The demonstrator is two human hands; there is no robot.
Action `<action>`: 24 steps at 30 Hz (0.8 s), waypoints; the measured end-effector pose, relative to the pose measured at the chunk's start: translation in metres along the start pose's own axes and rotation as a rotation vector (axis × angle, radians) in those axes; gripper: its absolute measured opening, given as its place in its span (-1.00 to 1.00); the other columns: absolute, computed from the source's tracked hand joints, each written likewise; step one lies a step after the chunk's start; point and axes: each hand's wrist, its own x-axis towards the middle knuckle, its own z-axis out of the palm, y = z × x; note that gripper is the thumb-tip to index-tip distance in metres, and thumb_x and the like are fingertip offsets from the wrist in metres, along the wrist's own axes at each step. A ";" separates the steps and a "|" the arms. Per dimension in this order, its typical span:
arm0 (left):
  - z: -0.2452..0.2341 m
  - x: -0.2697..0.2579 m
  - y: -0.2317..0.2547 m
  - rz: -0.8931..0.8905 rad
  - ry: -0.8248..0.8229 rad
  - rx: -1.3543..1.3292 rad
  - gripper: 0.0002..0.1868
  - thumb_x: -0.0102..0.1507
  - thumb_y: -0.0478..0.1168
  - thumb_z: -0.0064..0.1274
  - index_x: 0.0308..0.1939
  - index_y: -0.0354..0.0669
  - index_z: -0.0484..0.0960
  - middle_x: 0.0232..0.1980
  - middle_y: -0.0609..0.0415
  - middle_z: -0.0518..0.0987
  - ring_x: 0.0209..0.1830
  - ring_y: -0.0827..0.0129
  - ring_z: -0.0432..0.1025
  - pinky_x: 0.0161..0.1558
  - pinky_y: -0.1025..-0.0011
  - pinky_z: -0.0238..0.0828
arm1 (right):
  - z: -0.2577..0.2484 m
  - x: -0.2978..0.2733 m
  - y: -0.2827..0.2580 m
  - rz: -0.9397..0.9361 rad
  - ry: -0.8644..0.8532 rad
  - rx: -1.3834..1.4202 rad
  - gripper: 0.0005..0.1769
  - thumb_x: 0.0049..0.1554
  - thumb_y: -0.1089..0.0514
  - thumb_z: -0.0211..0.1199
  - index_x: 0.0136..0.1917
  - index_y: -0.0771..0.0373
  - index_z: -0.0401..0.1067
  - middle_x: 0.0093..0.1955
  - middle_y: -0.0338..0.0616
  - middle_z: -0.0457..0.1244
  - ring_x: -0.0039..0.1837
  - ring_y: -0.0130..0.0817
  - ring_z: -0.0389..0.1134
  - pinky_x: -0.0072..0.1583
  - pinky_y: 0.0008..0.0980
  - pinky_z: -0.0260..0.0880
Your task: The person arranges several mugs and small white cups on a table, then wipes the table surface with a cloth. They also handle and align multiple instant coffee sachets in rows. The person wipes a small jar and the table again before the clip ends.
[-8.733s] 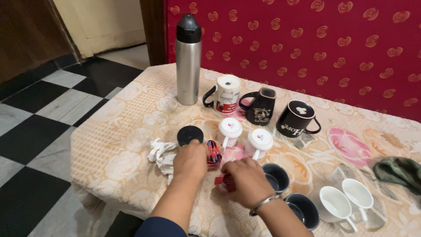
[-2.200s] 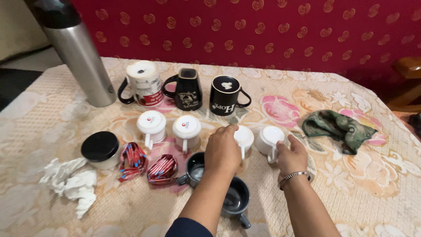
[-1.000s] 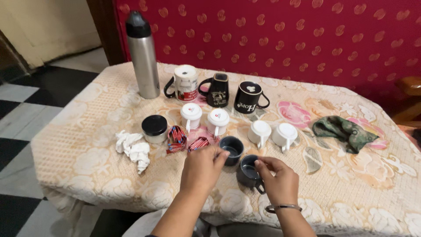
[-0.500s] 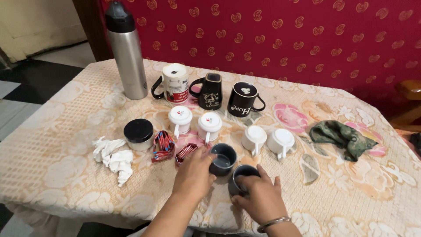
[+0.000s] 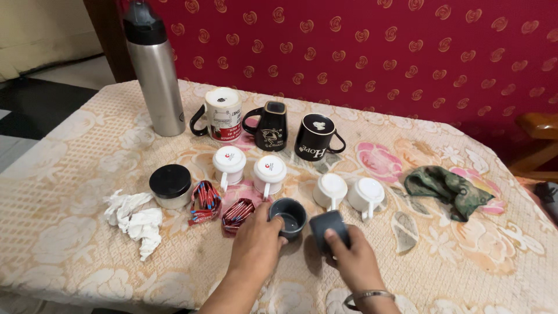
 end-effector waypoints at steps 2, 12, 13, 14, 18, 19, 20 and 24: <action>0.005 0.002 0.000 0.002 0.048 -0.049 -0.59 0.10 -0.12 0.30 -0.01 -0.14 0.63 0.49 -0.17 0.27 0.32 -0.05 0.30 0.26 0.13 0.26 | -0.005 0.004 -0.007 0.161 0.006 0.376 -0.60 0.22 -0.05 0.14 0.14 0.30 0.40 -0.01 0.05 0.39 -0.02 -0.08 0.48 0.02 -0.07 0.56; 0.046 0.018 -0.010 0.031 0.258 -0.447 -0.51 0.31 0.01 0.17 0.07 -0.37 0.53 0.02 -0.21 0.61 0.04 -0.01 0.50 0.09 0.15 0.42 | -0.023 0.010 -0.004 0.303 -0.144 0.932 -0.75 0.15 0.17 0.34 0.07 0.31 0.45 -0.04 -0.08 0.40 -0.01 -0.29 0.44 0.03 -0.31 0.55; 0.047 0.020 -0.009 -0.110 0.180 -0.662 -0.53 0.31 0.03 0.13 0.03 -0.35 0.53 -0.06 -0.15 0.62 -0.08 0.08 0.50 -0.03 0.21 0.45 | -0.024 0.012 -0.002 0.316 -0.151 0.955 -0.73 0.13 0.14 0.35 0.06 0.31 0.47 -0.07 -0.05 0.40 -0.07 -0.27 0.43 -0.03 -0.35 0.52; 0.046 0.023 -0.005 -0.252 0.097 -0.874 -0.54 0.31 0.06 0.09 0.00 -0.32 0.53 -0.13 -0.10 0.63 -0.21 0.17 0.50 -0.16 0.26 0.48 | -0.025 0.013 0.000 0.328 -0.158 0.977 -0.72 0.12 0.11 0.35 0.05 0.30 0.49 -0.10 -0.02 0.41 -0.12 -0.26 0.42 -0.09 -0.39 0.50; 0.033 0.023 -0.003 -0.650 -0.113 -1.629 -0.64 0.19 0.07 0.16 -0.05 -0.01 0.61 -0.30 0.18 0.54 -0.41 0.50 0.36 -0.36 0.48 0.53 | -0.026 0.010 -0.004 0.360 -0.154 1.016 -0.63 0.08 -0.07 0.37 0.00 0.23 0.50 -0.17 -0.08 0.38 -0.26 -0.28 0.37 -0.24 -0.42 0.44; 0.030 0.022 -0.004 -0.657 -0.164 -1.681 -0.63 0.16 0.03 0.23 -0.08 -0.05 0.61 -0.31 0.18 0.54 -0.42 0.52 0.35 -0.36 0.49 0.52 | -0.025 0.007 -0.006 0.393 -0.159 1.047 -0.52 0.07 -0.17 0.35 0.00 0.28 0.48 -0.18 -0.05 0.37 -0.26 -0.27 0.37 -0.24 -0.41 0.44; 0.027 0.020 -0.006 -0.664 -0.216 -1.733 -0.63 0.13 0.00 0.30 -0.10 -0.09 0.62 -0.31 0.19 0.55 -0.42 0.53 0.35 -0.35 0.49 0.52 | -0.025 0.004 -0.009 0.426 -0.164 1.077 -0.40 0.07 -0.27 0.32 0.01 0.33 0.45 -0.18 -0.02 0.35 -0.26 -0.26 0.36 -0.24 -0.41 0.45; 0.027 0.014 -0.004 -0.830 -0.308 -1.904 -0.63 0.01 -0.13 0.44 -0.18 -0.07 0.66 -0.33 0.23 0.54 -0.47 0.56 0.30 -0.41 0.58 0.40 | -0.018 -0.004 -0.016 0.523 -0.048 1.108 -0.17 0.09 -0.45 0.13 0.12 0.42 0.38 -0.12 0.08 0.32 -0.22 -0.21 0.34 -0.20 -0.37 0.43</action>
